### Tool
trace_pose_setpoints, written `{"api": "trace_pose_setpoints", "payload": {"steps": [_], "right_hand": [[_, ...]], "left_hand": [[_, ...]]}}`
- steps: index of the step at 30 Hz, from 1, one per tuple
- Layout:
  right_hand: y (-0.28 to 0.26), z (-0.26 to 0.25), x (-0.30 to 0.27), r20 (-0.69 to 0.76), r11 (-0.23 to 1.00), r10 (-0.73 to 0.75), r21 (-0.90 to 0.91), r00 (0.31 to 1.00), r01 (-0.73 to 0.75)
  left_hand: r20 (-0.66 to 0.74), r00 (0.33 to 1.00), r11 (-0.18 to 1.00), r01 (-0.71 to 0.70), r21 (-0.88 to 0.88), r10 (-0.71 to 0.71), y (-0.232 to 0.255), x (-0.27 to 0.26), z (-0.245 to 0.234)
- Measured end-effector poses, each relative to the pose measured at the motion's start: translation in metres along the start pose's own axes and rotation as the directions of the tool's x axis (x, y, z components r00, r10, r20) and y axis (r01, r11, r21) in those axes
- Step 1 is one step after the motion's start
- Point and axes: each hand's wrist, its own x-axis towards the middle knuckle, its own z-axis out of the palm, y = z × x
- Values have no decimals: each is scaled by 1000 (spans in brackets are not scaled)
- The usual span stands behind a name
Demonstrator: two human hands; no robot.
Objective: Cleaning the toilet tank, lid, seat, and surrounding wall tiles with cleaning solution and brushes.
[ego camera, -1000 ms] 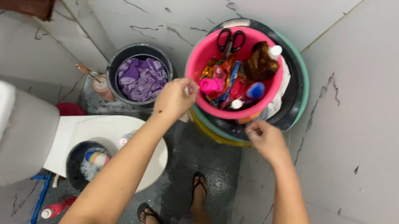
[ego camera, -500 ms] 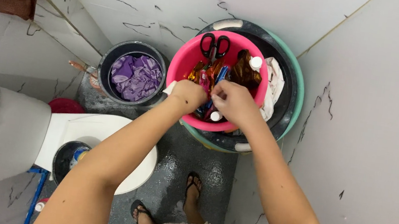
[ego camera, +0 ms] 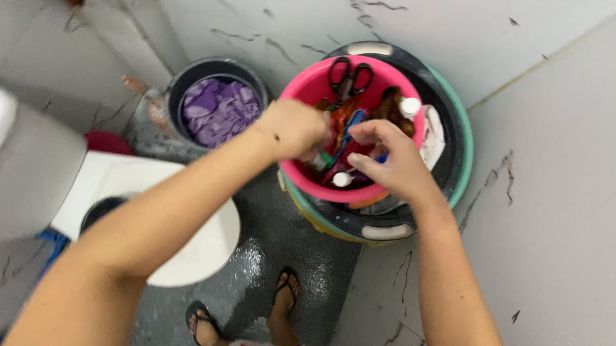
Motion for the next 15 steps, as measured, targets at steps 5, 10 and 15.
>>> {"api": "trace_pose_setpoints", "payload": {"steps": [5, 10, 15], "right_hand": [[-28, 17, 30, 415, 952, -108, 304, 903, -26], [-76, 96, 46, 643, 845, -297, 522, 706, -120], [-91, 209, 54, 743, 781, -222, 523, 632, -340]], "left_hand": [[-311, 949, 988, -3, -156, -46, -2, -82, -63], [-488, 847, 956, 78, -281, -212, -9, -181, -87], [-545, 701, 884, 308, -351, -461, -27, -282, -44]]}}
